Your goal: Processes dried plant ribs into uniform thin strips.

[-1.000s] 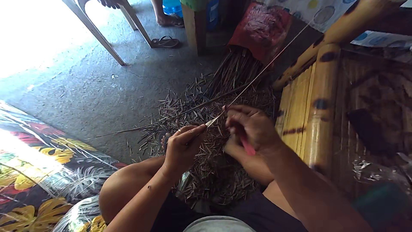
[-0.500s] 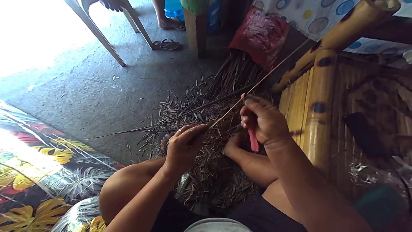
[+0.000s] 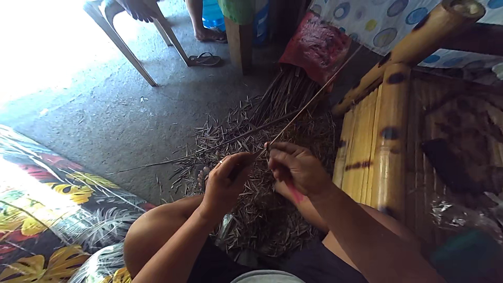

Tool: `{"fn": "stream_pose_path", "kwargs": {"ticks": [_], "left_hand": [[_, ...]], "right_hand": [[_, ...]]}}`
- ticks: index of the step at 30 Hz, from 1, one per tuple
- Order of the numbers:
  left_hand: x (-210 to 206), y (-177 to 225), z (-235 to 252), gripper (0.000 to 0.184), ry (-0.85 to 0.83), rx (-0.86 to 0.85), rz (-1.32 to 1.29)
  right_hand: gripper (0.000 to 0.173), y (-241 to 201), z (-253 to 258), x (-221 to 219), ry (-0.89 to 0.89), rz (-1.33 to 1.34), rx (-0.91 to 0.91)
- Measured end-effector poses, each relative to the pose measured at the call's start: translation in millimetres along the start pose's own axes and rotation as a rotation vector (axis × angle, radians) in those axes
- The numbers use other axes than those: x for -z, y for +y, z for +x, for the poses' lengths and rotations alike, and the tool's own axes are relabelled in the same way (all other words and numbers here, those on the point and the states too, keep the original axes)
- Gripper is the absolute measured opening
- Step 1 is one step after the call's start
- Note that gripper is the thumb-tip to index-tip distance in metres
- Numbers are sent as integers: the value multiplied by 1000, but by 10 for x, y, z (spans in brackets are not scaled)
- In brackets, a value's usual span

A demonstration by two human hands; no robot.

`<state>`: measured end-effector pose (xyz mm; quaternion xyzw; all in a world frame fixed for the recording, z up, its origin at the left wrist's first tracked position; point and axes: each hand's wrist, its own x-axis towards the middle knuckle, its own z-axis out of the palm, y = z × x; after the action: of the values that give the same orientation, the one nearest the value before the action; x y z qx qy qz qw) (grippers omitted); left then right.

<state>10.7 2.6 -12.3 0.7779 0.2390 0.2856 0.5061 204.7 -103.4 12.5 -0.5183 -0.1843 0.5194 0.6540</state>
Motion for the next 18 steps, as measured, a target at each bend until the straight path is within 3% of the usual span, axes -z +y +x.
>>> {"fn": "stream_pose_path", "kwargs": {"ticks": [3, 6, 9, 13, 18], "left_hand": [[38, -14, -17, 31, -38, 49, 32], [45, -17, 9, 20, -102, 104, 71], [14, -27, 23, 16, -133, 96, 115], [10, -49, 27, 16, -151, 75, 186], [69, -44, 11, 20, -151, 73, 240]], "right_hand": [[28, -257, 119, 273, 79, -43, 90], [28, -545, 244, 599, 205, -27, 216], [28, -487, 207, 495, 210, -32, 229], [27, -29, 32, 67, 22, -68, 27], [25, -310, 169, 352, 203, -81, 130]]}}
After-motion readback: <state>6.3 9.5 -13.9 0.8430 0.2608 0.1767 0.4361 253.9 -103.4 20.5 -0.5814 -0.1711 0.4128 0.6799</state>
